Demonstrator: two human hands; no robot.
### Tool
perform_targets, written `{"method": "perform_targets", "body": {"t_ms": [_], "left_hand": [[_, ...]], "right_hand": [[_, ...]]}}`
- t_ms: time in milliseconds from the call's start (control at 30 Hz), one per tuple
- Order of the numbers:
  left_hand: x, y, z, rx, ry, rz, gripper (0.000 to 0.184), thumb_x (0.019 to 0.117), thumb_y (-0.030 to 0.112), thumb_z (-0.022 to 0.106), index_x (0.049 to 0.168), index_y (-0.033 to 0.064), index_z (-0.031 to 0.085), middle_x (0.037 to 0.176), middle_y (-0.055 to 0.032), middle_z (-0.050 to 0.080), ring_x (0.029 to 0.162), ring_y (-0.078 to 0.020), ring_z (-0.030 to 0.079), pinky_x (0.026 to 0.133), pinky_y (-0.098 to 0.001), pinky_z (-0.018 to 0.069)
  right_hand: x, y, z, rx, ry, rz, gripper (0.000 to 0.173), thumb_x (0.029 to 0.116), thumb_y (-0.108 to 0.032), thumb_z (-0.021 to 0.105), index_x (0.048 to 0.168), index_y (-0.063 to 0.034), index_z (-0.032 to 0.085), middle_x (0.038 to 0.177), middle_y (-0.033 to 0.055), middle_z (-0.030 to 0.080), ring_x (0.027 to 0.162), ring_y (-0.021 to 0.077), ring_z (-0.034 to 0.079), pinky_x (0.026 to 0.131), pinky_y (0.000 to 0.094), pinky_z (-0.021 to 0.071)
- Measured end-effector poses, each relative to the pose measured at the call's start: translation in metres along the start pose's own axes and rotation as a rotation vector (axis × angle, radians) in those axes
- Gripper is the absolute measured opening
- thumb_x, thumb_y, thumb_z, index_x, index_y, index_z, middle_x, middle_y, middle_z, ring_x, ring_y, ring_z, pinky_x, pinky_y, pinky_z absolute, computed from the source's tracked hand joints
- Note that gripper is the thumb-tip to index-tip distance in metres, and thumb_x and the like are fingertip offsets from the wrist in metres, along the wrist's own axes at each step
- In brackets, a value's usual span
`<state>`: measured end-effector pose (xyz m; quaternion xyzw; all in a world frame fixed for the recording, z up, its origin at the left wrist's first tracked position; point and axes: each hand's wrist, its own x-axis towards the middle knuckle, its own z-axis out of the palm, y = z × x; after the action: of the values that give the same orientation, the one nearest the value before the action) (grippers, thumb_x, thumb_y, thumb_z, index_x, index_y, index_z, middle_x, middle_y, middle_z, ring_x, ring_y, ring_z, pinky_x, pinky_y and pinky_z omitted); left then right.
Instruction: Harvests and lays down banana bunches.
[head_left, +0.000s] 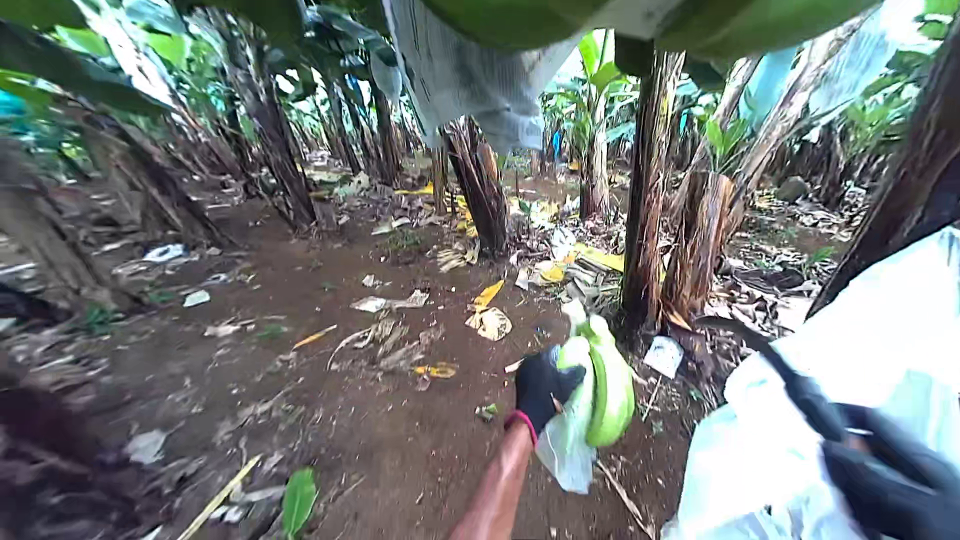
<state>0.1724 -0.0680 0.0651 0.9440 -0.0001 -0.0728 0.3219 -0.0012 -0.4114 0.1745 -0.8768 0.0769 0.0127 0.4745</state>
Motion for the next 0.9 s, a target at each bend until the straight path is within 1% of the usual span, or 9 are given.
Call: {"method": "perform_targets", "body": {"t_ms": [67, 133, 300, 433, 600, 700, 800, 833, 900], "left_hand": [[-0.026, -0.034, 0.061, -0.067, -0.097, -0.12, 0.049, 0.0844, 0.056, 0.072, 0.106, 0.012, 0.076, 0.099, -0.0119, 0.075, 0.098, -0.0302, 0.072, 0.088, -0.0578, 0.0559], [-0.059, -0.064, 0.105, -0.077, -0.18, -0.209, 0.046, 0.0831, 0.054, 0.073, 0.104, 0.0129, 0.076, 0.096, -0.01, 0.075, 0.095, -0.0281, 0.072, 0.086, -0.0564, 0.0557], [-0.121, -0.114, 0.145, -0.061, -0.243, -0.334, 0.048, 0.0834, 0.054, 0.072, 0.105, 0.0113, 0.076, 0.095, -0.01, 0.075, 0.094, -0.0275, 0.072, 0.085, -0.0546, 0.0559], [-0.143, -0.13, 0.141, -0.031, -0.267, -0.387, 0.051, 0.084, 0.055, 0.07, 0.11, 0.0114, 0.075, 0.099, -0.0112, 0.076, 0.098, -0.0284, 0.072, 0.088, -0.0549, 0.0556], [-0.153, -0.146, 0.136, -0.01, -0.23, -0.434, 0.053, 0.0843, 0.056, 0.069, 0.113, 0.0121, 0.074, 0.101, -0.0111, 0.076, 0.099, -0.0285, 0.072, 0.088, -0.0549, 0.0556], [-0.155, -0.15, 0.139, -0.001, -0.192, -0.536, 0.054, 0.0851, 0.057, 0.068, 0.116, 0.013, 0.074, 0.104, -0.0107, 0.076, 0.102, -0.0285, 0.072, 0.089, -0.0546, 0.0557], [-0.155, -0.155, 0.142, 0.014, -0.13, -0.63, 0.055, 0.0856, 0.059, 0.066, 0.117, 0.0147, 0.074, 0.106, -0.011, 0.076, 0.103, -0.029, 0.072, 0.087, -0.0549, 0.0559], [-0.154, -0.156, 0.144, 0.018, -0.122, -0.659, 0.057, 0.0871, 0.06, 0.065, 0.12, 0.0145, 0.073, 0.108, -0.0121, 0.076, 0.105, -0.0306, 0.072, 0.088, -0.056, 0.0558], [-0.157, -0.156, 0.153, -0.009, -0.12, -0.705, 0.058, 0.0889, 0.06, 0.064, 0.124, 0.0139, 0.072, 0.111, -0.0141, 0.075, 0.107, -0.0332, 0.071, 0.089, -0.0583, 0.0556]], "right_hand": [[0.038, 0.09, 0.079, 0.426, -0.06, 0.163, 0.037, 0.1039, -0.025, 0.048, 0.136, -0.0062, 0.051, 0.08, 0.0056, 0.063, 0.056, 0.0158, 0.058, 0.048, 0.0358, 0.0522], [0.048, 0.152, 0.155, 0.7, -0.118, 0.318, 0.038, 0.1074, -0.031, 0.041, 0.13, -0.0038, 0.053, 0.077, 0.0058, 0.062, 0.053, 0.0161, 0.058, 0.047, 0.0344, 0.053], [0.03, 0.213, 0.255, 0.834, -0.501, 0.575, 0.044, 0.1108, -0.04, 0.038, 0.132, -0.0052, 0.054, 0.075, 0.0062, 0.06, 0.052, 0.0168, 0.058, 0.048, 0.033, 0.0545], [0.03, 0.217, 0.284, 0.675, -0.749, 0.598, 0.048, 0.1096, -0.045, 0.041, 0.137, -0.0079, 0.054, 0.072, 0.0068, 0.061, 0.05, 0.0183, 0.059, 0.048, 0.0346, 0.055], [0.046, 0.197, 0.301, 0.59, -0.872, 0.635, 0.044, 0.1088, -0.049, 0.042, 0.122, -0.0091, 0.056, 0.064, 0.0038, 0.055, 0.043, 0.0149, 0.052, 0.042, 0.0309, 0.05], [0.046, 0.18, 0.318, 0.614, -0.898, 0.662, 0.044, 0.1086, -0.05, 0.041, 0.123, -0.0112, 0.056, 0.061, 0.0019, 0.05, 0.041, 0.0131, 0.048, 0.038, 0.029, 0.0463], [0.047, 0.162, 0.338, 0.641, -0.879, 0.689, 0.046, 0.1093, -0.048, 0.039, 0.14, -0.0181, 0.055, 0.059, 0.0003, 0.047, 0.039, 0.0114, 0.044, 0.037, 0.0273, 0.0425], [0.048, 0.157, 0.343, 0.623, -0.863, 0.701, 0.044, 0.1089, -0.048, 0.04, 0.135, -0.0175, 0.057, 0.059, 0.0, 0.047, 0.04, 0.0112, 0.044, 0.038, 0.0275, 0.0422], [0.046, 0.145, 0.343, 0.548, -0.832, 0.735, 0.043, 0.1085, -0.051, 0.04, 0.114, -0.0127, 0.058, 0.058, -0.0004, 0.046, 0.04, 0.0107, 0.043, 0.037, 0.0269, 0.0416]]}}
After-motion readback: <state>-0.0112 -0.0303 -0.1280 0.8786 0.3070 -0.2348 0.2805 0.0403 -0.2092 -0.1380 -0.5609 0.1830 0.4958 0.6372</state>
